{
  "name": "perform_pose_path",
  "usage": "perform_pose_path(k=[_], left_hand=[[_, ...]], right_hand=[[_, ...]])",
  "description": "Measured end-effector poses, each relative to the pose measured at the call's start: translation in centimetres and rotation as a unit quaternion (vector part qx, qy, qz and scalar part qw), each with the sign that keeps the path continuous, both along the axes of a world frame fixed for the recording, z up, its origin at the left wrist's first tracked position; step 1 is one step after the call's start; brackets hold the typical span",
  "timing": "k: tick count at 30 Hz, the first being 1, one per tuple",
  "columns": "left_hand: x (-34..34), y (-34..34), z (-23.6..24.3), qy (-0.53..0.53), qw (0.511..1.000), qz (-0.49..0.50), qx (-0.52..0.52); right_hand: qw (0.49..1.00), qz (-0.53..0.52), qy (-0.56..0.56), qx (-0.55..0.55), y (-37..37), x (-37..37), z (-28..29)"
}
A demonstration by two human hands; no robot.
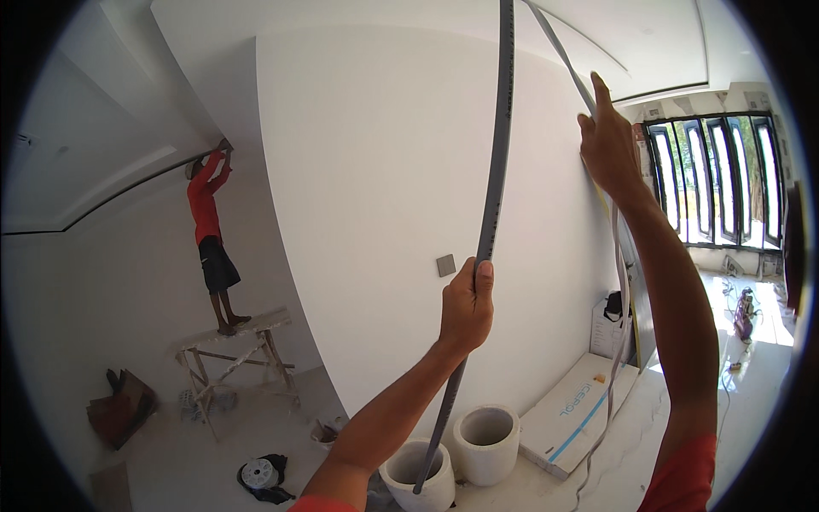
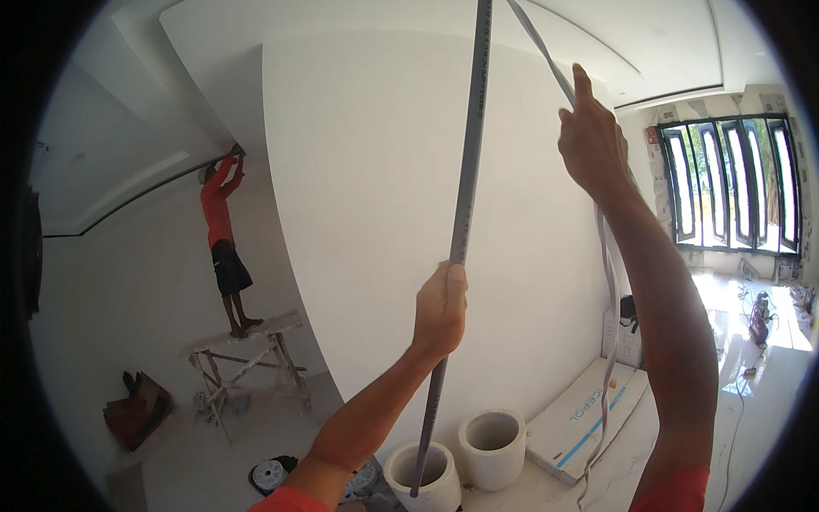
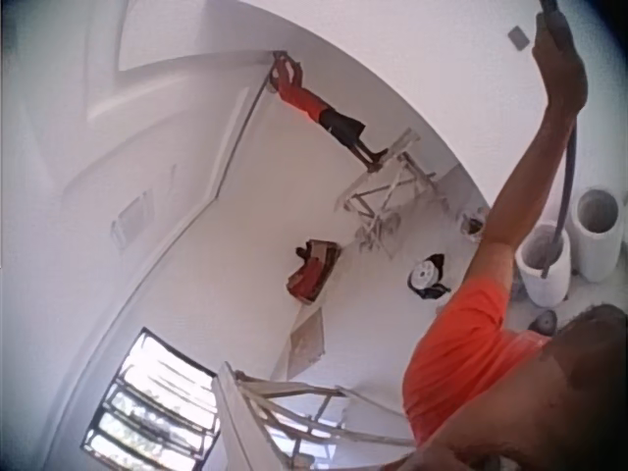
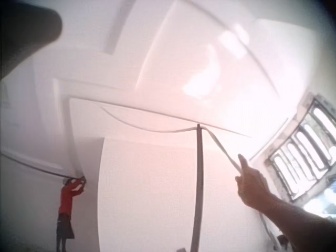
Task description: The person measures a length of white electrical conduit against a wall using a metal ruler, then pulls a long white cable through the conduit. The person walks across the room to feed the cable into the conduit, preparing it for installation.
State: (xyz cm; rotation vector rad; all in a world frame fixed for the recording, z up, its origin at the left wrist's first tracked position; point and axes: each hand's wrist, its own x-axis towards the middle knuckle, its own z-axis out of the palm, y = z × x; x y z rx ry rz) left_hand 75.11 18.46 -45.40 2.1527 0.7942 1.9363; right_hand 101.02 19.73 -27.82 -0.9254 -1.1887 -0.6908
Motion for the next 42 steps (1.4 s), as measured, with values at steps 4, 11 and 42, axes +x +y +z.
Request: perform_pose_path(k=[4, 11, 42], left_hand=[[3.0, 1.7, 2.3, 0.016, 1.0, 0.004, -0.025], [9.4, 5.1, 7.2, 0.01, 0.998, 0.043, 0.039], [17.3, 16.8, 18.9, -0.008, 0.998, -0.024, -0.051]], right_hand=[[0.99, 0.124, 0.04, -0.056, 0.0, 1.6, -10.0], [0.967, 0.162, 0.152, -0.12, 2.0, 7.9, -29.2], [0.847, 0.194, 0.387, -0.307, -0.9, 16.1, -69.6]])
